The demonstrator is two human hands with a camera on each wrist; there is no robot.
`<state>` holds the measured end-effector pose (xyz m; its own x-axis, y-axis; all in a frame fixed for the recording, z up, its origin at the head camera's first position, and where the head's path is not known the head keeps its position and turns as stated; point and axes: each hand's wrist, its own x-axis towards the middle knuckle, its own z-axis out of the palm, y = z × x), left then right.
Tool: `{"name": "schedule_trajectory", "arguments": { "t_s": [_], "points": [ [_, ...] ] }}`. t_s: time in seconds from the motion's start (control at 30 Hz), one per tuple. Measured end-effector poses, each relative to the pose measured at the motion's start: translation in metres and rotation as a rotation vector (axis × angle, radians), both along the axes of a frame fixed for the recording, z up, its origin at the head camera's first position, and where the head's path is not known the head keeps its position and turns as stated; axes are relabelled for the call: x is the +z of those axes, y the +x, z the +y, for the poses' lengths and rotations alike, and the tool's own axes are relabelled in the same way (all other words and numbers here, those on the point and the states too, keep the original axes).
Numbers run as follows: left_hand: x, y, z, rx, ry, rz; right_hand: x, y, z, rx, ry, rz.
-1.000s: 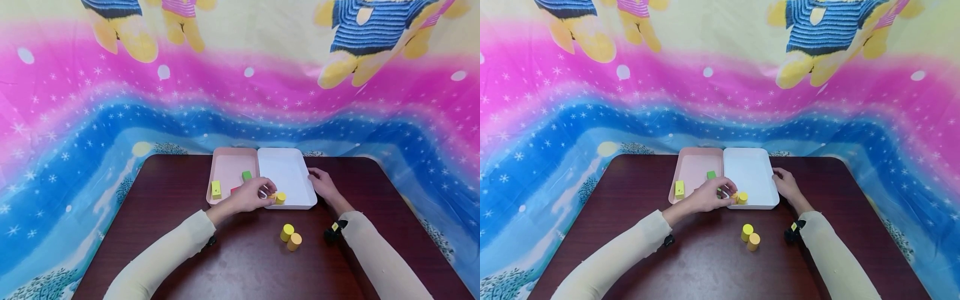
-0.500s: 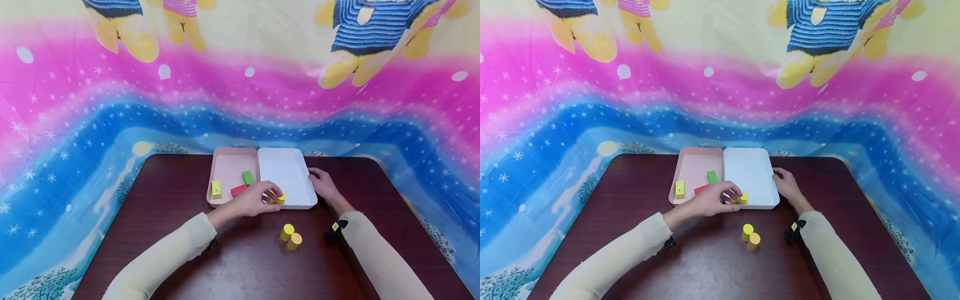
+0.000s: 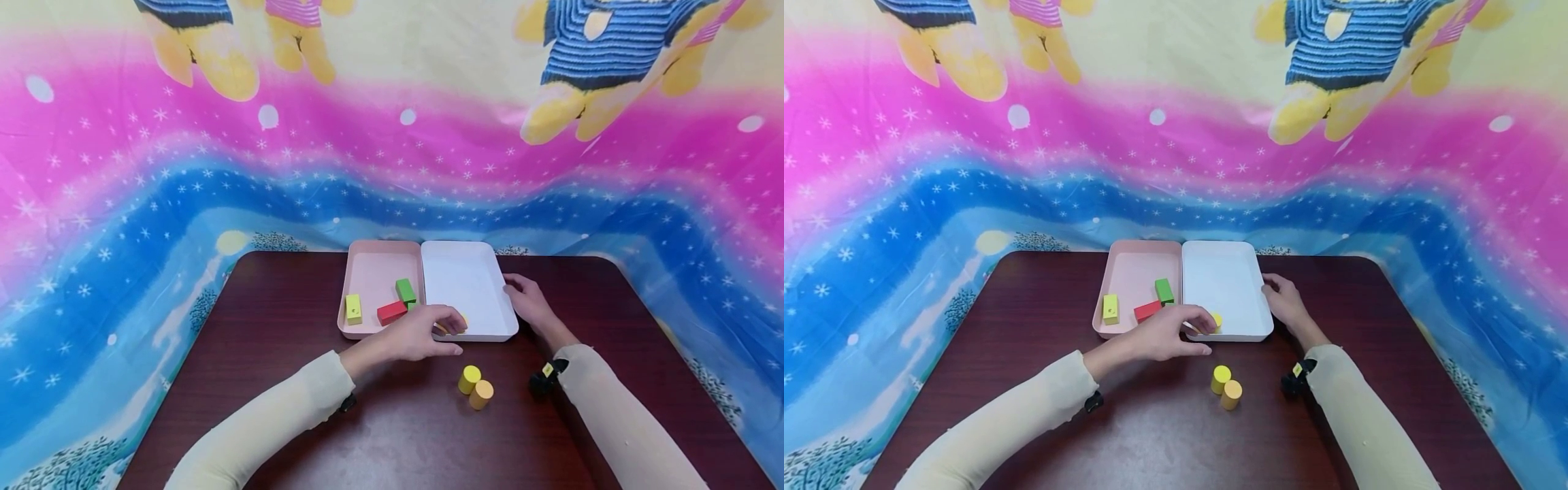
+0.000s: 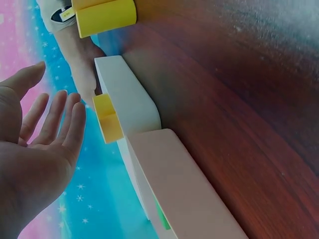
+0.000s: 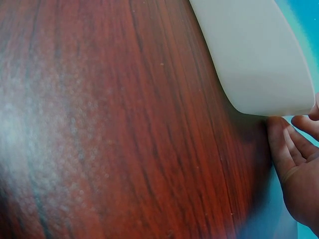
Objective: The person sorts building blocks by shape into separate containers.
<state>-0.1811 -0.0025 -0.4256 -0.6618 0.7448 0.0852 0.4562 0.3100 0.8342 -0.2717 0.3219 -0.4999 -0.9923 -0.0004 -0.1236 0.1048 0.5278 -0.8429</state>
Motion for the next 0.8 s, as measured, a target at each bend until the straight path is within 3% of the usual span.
{"name": "schedule_trajectory", "arguments": {
  "t_s": [0.2, 0.53, 0.8],
  "points": [
    [-0.005, 0.004, 0.003, -0.018, -0.024, 0.045, 0.0, 0.001, 0.0, -0.001, -0.002, -0.002],
    [-0.01, 0.01, 0.008, -0.054, -0.066, 0.037, 0.001, 0.001, 0.001, 0.007, -0.008, 0.009],
    [-0.014, 0.016, 0.011, -0.081, -0.104, 0.102, 0.0, 0.001, 0.0, 0.0, 0.001, 0.006]
  ]
}}
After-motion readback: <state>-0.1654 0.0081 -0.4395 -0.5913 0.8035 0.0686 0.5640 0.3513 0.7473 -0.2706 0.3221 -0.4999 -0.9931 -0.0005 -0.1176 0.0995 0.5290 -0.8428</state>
